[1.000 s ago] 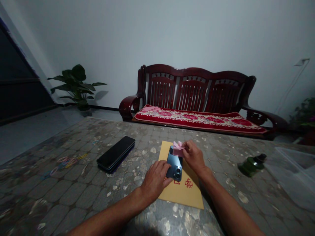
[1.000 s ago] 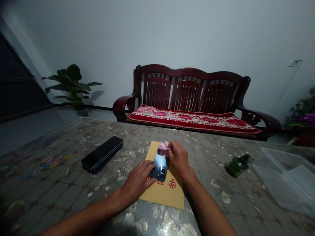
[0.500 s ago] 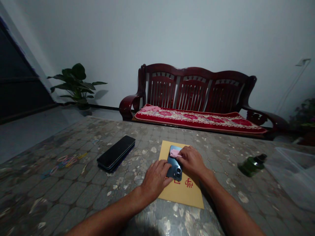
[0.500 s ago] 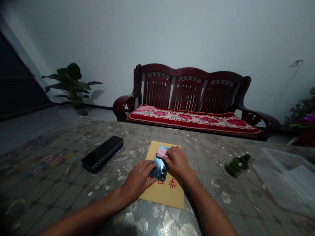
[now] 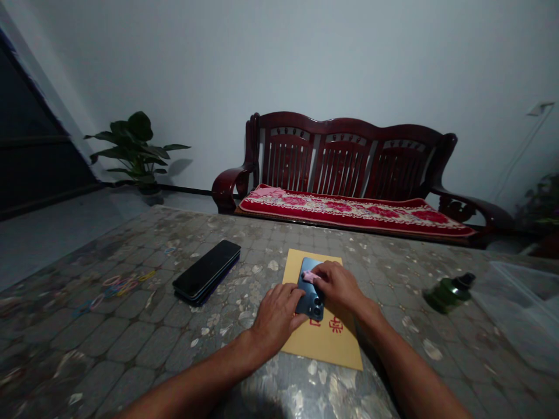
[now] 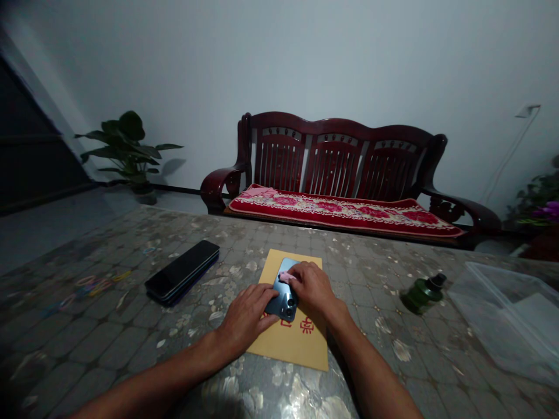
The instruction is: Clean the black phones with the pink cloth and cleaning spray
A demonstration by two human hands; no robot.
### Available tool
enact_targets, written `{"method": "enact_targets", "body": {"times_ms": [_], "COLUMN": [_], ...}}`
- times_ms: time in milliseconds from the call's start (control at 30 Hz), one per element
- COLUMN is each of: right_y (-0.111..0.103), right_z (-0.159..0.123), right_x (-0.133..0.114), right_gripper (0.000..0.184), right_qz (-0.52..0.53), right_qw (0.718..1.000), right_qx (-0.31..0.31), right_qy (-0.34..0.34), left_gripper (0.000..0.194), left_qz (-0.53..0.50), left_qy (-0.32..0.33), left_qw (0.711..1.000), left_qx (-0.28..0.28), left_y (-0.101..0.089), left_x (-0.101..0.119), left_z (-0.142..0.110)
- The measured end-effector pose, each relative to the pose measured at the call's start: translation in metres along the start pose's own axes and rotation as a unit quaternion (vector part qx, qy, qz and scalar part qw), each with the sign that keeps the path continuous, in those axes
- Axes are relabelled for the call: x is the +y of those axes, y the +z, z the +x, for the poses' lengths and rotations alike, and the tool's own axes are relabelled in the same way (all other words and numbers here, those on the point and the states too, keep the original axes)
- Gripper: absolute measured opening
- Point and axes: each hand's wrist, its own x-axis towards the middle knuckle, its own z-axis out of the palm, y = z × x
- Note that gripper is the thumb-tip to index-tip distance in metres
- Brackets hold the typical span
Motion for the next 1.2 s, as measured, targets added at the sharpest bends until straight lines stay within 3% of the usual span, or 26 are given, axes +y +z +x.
{"method": "enact_targets", "body": {"times_ms": [100, 167, 333, 567, 767, 967, 1200], "right_y": [0.004, 0.004, 0.001, 0.003, 0.003, 0.004, 0.004], "right_z": [0.001, 0.004, 0.012, 0.005, 0.013, 0.008, 0.01], "right_x": [0.0, 0.003, 0.011, 0.004, 0.013, 0.01, 0.02], "right_gripper": [0.021, 0.018, 0.021, 0.019, 0.02, 0.025, 0.03], "right_qz": [-0.019, -0.054, -0.1, -0.01, -0.049, 0.016, 0.021], "right_qw": [0.998, 0.996, 0.991, 0.998, 0.994, 0.999, 0.996], "right_qx": [-0.012, 0.012, 0.087, 0.026, 0.091, 0.017, 0.076], "right_qy": [-0.061, -0.07, 0.024, -0.064, 0.03, -0.037, 0.036], "left_gripper": [0.039, 0.038, 0.035, 0.052, 0.055, 0.082, 0.068], "left_qz": [0.005, 0.008, 0.003, 0.038, 0.071, 0.11, 0.118], "left_qy": [-0.006, -0.012, -0.02, -0.073, -0.087, -0.117, -0.132], "left_qw": [1.0, 1.0, 1.0, 0.997, 0.993, 0.986, 0.983], "left_qx": [-0.014, -0.016, -0.009, -0.006, -0.042, -0.039, -0.042], "left_y": [-0.002, -0.003, -0.008, -0.007, -0.014, -0.01, -0.006], "left_x": [0.002, 0.003, 0.007, 0.022, 0.035, 0.051, 0.053], "left_z": [0.001, 0.001, 0.0, 0.002, 0.009, 0.022, 0.025]}}
